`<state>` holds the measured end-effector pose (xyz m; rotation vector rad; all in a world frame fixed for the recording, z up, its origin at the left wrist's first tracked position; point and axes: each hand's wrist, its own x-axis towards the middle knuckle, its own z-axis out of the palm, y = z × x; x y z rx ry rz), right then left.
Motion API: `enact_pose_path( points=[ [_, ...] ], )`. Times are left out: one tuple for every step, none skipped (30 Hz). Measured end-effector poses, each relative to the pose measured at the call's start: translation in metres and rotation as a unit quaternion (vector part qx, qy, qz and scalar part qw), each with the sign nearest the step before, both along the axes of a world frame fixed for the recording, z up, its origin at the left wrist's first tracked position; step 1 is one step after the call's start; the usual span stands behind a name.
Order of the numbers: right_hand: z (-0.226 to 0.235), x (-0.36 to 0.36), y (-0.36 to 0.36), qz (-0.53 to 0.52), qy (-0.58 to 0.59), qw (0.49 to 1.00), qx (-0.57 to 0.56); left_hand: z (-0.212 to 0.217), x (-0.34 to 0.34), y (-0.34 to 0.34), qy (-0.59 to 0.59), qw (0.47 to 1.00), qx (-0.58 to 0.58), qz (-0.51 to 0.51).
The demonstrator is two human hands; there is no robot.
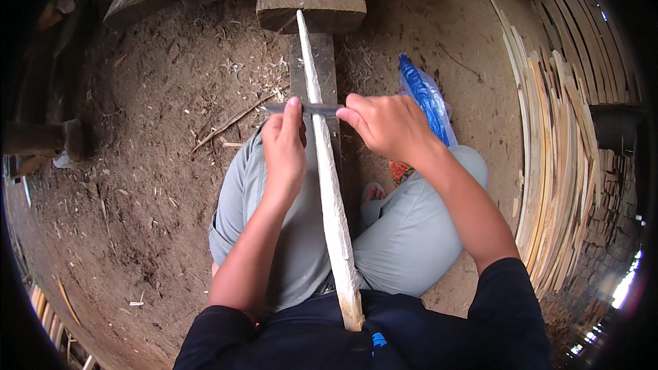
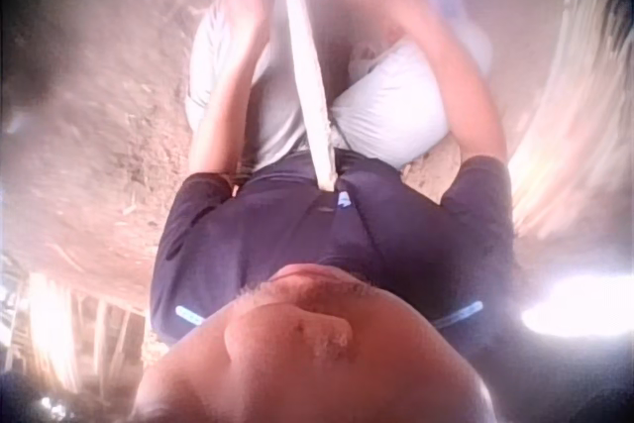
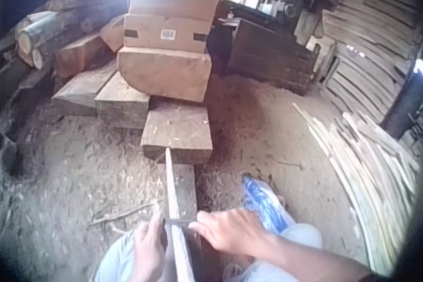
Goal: The person sits on the ground and uses a knife to shave and shape a long piece of wood. They repeatedly scrape along the length of the wood, occasionally pausing to inspect the surface. Another person briefly walks through the background.
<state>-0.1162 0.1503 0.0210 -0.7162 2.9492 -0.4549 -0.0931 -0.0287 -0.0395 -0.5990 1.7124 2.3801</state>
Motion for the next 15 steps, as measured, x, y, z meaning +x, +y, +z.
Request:
enact_pose_path(
  points=[
    [-0.001,-0.006,-0.001,-0.007,-0.008,1.000,0.003,0.001,-0.009,-0.001,-0.004,1.000,0.005,-0.001],
    [-0.003,-0.011,-0.001,-0.007,-0.005,1.000,-0.001,0.002,-0.017,-0.001,-0.009,1.000,0.010,-0.003],
    [-0.006,-0.017,-0.001,-0.006,-0.002,1.000,-0.006,0.003,-0.025,-0.001,-0.015,1.000,0.013,0.004],
    [-0.009,-0.023,-0.001,-0.006,0.002,1.000,-0.011,0.000,-0.030,0.000,-0.004,1.000,-0.001,0.007],
    [-0.010,-0.027,-0.001,-0.011,-0.010,1.000,-0.016,-0.004,-0.035,0.001,0.007,1.000,-0.014,0.009],
    [-0.012,-0.032,-0.001,-0.014,-0.004,1.000,-0.016,-0.006,-0.040,0.002,0.018,0.999,-0.029,0.011],
    [-0.016,-0.037,0.000,-0.019,0.002,1.000,-0.017,-0.008,-0.047,0.002,0.026,0.999,-0.038,0.001],
    [-0.019,-0.043,0.001,-0.023,0.007,1.000,-0.018,-0.010,-0.055,0.003,0.034,0.998,-0.057,0.001],
    [-0.020,-0.049,0.002,-0.029,0.006,0.999,-0.018,-0.014,-0.065,0.005,0.042,0.996,-0.074,0.000],
    [-0.020,-0.055,0.000,-0.034,0.004,0.999,-0.022,-0.017,-0.073,0.004,0.049,0.994,-0.094,0.000],
    [-0.021,-0.061,0.000,-0.038,0.002,0.999,-0.025,-0.020,-0.081,0.003,0.052,0.996,-0.077,0.001],
    [-0.024,-0.068,0.000,-0.039,0.008,0.999,-0.025,-0.024,-0.091,0.003,0.060,0.994,-0.087,0.001],
    [-0.026,-0.075,0.000,-0.039,0.015,0.999,-0.026,-0.028,-0.100,0.003,0.069,0.993,-0.099,0.003],
    [-0.028,-0.082,-0.001,-0.039,0.022,0.999,-0.027,-0.032,-0.110,0.002,0.079,0.991,-0.110,0.004],
    [-0.030,-0.090,-0.005,-0.046,0.007,0.999,-0.023,-0.038,-0.122,-0.001,0.073,0.993,-0.088,0.008]
  ],
)
